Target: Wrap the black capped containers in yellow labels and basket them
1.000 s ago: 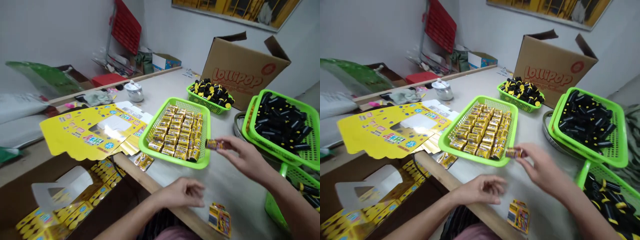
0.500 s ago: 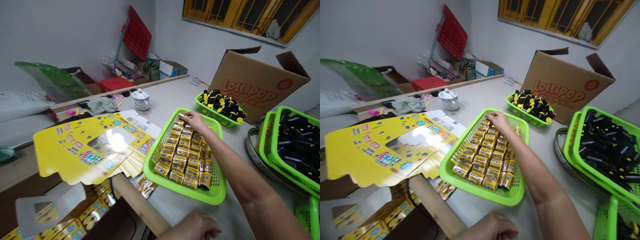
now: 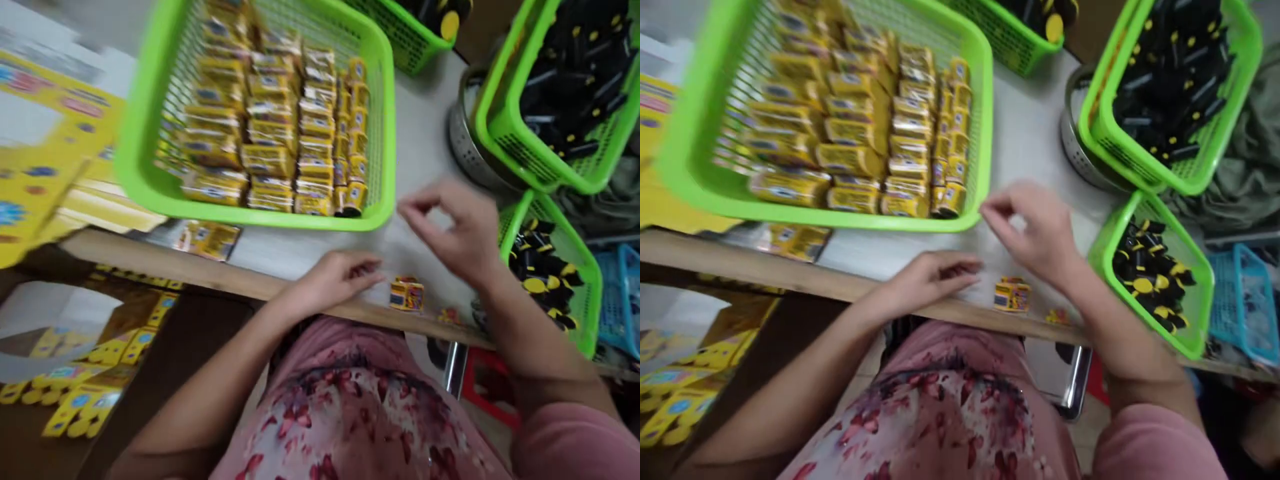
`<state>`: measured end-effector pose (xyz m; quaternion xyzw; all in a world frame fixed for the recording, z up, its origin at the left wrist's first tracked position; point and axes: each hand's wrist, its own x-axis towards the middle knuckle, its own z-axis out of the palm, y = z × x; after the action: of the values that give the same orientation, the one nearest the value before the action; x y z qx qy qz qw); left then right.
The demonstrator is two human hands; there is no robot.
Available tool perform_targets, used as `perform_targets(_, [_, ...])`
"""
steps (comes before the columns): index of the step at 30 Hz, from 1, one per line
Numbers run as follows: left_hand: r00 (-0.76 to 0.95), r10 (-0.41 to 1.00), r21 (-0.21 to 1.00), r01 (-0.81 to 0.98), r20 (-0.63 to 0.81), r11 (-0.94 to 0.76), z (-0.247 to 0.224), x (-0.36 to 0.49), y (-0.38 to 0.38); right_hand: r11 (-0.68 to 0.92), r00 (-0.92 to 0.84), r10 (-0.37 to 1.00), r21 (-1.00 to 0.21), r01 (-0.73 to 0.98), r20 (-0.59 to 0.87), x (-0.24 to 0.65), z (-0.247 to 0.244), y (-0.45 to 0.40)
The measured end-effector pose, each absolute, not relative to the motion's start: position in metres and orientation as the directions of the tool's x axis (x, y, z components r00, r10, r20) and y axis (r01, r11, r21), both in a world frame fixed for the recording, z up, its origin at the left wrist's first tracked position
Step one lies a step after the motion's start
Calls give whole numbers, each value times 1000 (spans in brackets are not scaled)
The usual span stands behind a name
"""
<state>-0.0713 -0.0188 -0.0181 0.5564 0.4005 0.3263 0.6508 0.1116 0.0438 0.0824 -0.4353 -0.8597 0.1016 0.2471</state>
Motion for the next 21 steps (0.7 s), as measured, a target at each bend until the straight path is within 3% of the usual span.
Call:
perform_targets(4, [428, 873, 966, 0, -234, 259, -13, -69, -18, 557, -481, 829, -337, 759, 285, 175, 39, -55])
perform_targets(10, [281, 901, 943, 67, -331, 325, 2, -55, -20, 621, -543, 764, -170, 765, 347, 199, -12, -85])
perform_targets(16, [266, 925, 958, 170, -270, 230, 14, -29, -41, 650, -594, 735, -93, 754, 328, 191, -11, -86])
perform_targets(21, [243, 963, 952, 304, -113, 35, 20, -12, -56, 629, -539, 691, -33, 777, 480, 191, -2, -79])
